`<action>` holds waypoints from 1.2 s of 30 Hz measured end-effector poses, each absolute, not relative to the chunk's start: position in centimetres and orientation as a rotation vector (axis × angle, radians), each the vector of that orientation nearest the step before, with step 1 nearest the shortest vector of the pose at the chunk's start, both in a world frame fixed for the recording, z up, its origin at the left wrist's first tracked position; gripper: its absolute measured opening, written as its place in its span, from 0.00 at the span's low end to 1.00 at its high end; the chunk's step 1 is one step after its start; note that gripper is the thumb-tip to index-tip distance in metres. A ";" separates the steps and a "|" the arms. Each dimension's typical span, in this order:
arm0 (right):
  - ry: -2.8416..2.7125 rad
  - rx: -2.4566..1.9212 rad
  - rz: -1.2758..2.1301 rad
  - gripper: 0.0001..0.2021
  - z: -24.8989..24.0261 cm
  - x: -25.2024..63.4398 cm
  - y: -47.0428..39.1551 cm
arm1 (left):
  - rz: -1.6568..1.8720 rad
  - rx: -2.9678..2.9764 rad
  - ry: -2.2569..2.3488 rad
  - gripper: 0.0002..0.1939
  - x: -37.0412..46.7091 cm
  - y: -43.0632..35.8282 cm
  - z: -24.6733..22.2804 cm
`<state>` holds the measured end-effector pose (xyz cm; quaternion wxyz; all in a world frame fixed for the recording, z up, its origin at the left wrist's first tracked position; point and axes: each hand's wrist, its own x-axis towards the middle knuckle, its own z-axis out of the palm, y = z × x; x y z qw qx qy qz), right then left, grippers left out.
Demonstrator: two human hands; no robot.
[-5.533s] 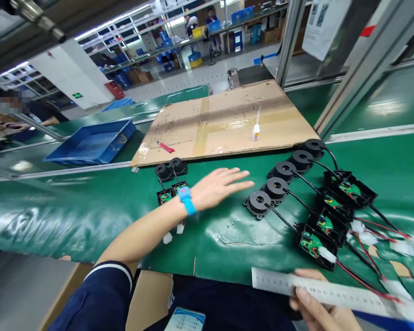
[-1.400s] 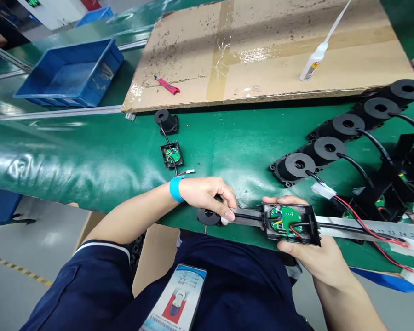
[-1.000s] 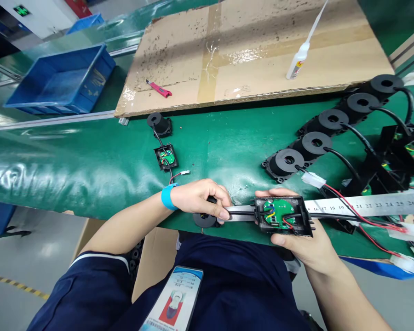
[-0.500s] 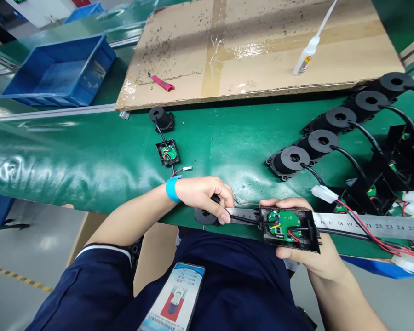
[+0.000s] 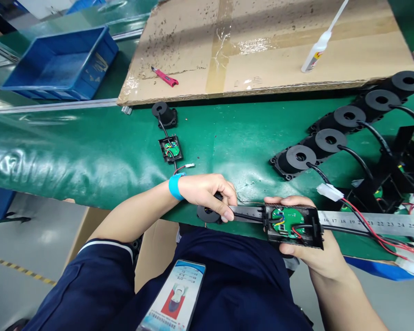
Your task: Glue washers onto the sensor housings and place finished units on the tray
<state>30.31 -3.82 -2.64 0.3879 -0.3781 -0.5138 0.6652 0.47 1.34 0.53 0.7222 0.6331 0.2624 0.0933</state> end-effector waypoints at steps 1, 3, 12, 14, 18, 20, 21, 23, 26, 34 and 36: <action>-1.303 -0.954 1.697 0.27 -2.6 30.3 -3.8 | 0.212 1.403 0.572 0.08 0.5 1.3 0.5; -1.290 -0.951 1.700 0.27 -2.5 30.2 -3.8 | 0.223 1.411 0.559 0.09 0.4 1.3 0.4; -1.277 -0.949 1.702 0.26 -2.4 30.2 -3.8 | 0.213 1.389 0.575 0.09 0.4 1.3 0.4; -1.281 -0.947 1.699 0.26 -2.5 30.2 -3.7 | 0.218 1.401 0.569 0.09 0.4 1.3 0.3; -1.293 -0.944 1.678 0.28 -2.9 30.2 -3.7 | 0.208 1.400 0.571 0.10 0.4 1.3 0.2; -1.296 -0.937 1.676 0.28 -3.0 30.3 -3.7 | 0.204 1.397 0.571 0.10 0.4 1.3 0.2; -1.298 -0.935 1.681 0.28 -3.0 30.3 -3.7 | 0.202 1.396 0.574 0.10 0.4 1.3 0.3; -1.301 -0.931 1.689 0.28 -3.0 30.4 -3.7 | 0.198 1.390 0.585 0.09 0.4 1.3 0.4; -1.315 -0.925 1.685 0.27 -2.9 30.3 -3.7 | 0.191 1.370 0.606 0.07 0.4 1.2 0.6; -1.457 -0.864 1.553 0.26 -2.0 29.4 -3.4 | 0.174 1.469 0.598 0.11 0.0 1.4 0.4; -1.479 -0.852 1.550 0.25 -1.7 29.2 -3.4 | 0.145 1.514 0.600 0.13 -0.2 1.7 0.6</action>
